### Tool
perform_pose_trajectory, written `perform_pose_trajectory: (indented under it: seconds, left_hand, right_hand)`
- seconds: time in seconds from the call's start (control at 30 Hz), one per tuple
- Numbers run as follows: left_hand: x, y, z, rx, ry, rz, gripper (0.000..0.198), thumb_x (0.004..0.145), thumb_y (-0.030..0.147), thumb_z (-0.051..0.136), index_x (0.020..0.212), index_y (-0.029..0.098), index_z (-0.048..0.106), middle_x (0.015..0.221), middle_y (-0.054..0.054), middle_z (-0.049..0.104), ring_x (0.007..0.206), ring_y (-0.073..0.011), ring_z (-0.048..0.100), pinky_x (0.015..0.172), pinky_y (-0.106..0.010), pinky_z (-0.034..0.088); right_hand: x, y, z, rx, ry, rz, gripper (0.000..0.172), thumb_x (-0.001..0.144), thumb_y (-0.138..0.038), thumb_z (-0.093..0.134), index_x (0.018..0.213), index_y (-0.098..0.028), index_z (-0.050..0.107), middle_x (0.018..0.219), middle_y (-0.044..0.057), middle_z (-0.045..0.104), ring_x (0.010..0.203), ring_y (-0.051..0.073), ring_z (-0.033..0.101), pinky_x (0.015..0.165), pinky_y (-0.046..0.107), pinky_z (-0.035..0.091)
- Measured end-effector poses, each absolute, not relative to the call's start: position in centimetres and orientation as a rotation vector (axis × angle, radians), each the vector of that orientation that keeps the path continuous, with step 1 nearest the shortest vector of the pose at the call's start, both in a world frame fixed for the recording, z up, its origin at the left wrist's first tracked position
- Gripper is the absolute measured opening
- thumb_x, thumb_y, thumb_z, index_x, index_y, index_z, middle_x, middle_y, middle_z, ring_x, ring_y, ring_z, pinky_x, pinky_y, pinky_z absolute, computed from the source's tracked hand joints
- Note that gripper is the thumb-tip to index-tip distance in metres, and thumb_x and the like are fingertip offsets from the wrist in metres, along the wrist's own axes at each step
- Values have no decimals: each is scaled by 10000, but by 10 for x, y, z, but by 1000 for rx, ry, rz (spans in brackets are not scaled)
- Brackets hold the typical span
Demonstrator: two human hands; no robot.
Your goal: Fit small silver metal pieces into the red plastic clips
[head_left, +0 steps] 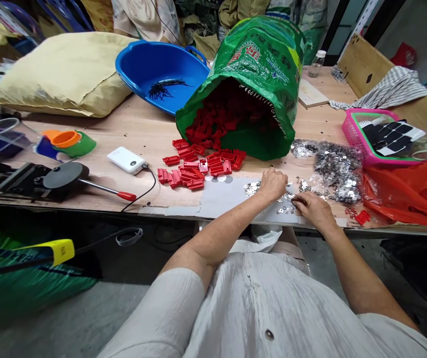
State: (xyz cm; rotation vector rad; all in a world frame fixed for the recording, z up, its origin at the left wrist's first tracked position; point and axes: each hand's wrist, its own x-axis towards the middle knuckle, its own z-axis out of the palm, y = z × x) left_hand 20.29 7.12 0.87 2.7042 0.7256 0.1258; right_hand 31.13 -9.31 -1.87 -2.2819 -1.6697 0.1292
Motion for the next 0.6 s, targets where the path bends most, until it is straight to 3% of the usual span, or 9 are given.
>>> perform_pose_trajectory:
  seconds: [0.23, 0.47, 0.6]
  left_hand:
    - [203, 75, 14, 2622, 811, 2, 165, 835, 227, 588, 842, 208, 752, 897, -81, 733, 1033, -264, 546, 883, -379, 387]
    - [200, 71, 13, 2666, 654, 119, 199, 841, 279, 613, 1000, 250, 729, 1021, -60, 713, 1078, -258, 509, 921, -391, 347]
    - [202, 65, 10, 2721, 544, 82, 162, 816, 232, 627, 920, 238, 752, 998, -73, 705, 1072, -268, 494, 911, -405, 328]
  right_hand:
    - [312, -95, -19, -2263, -1661, 119, 199, 930, -366, 538, 972, -247, 692, 995, 46, 695, 880, 215, 634, 734, 324, 452]
    - [311, -96, -16, -2251, -1627, 185, 177, 921, -352, 543, 961, -251, 682, 963, 39, 679, 893, 215, 634, 743, 316, 452]
    - [309, -98, -15, -2265, -1611, 198, 183, 918, -332, 541, 996, -254, 687, 992, 43, 679, 898, 217, 637, 762, 325, 459]
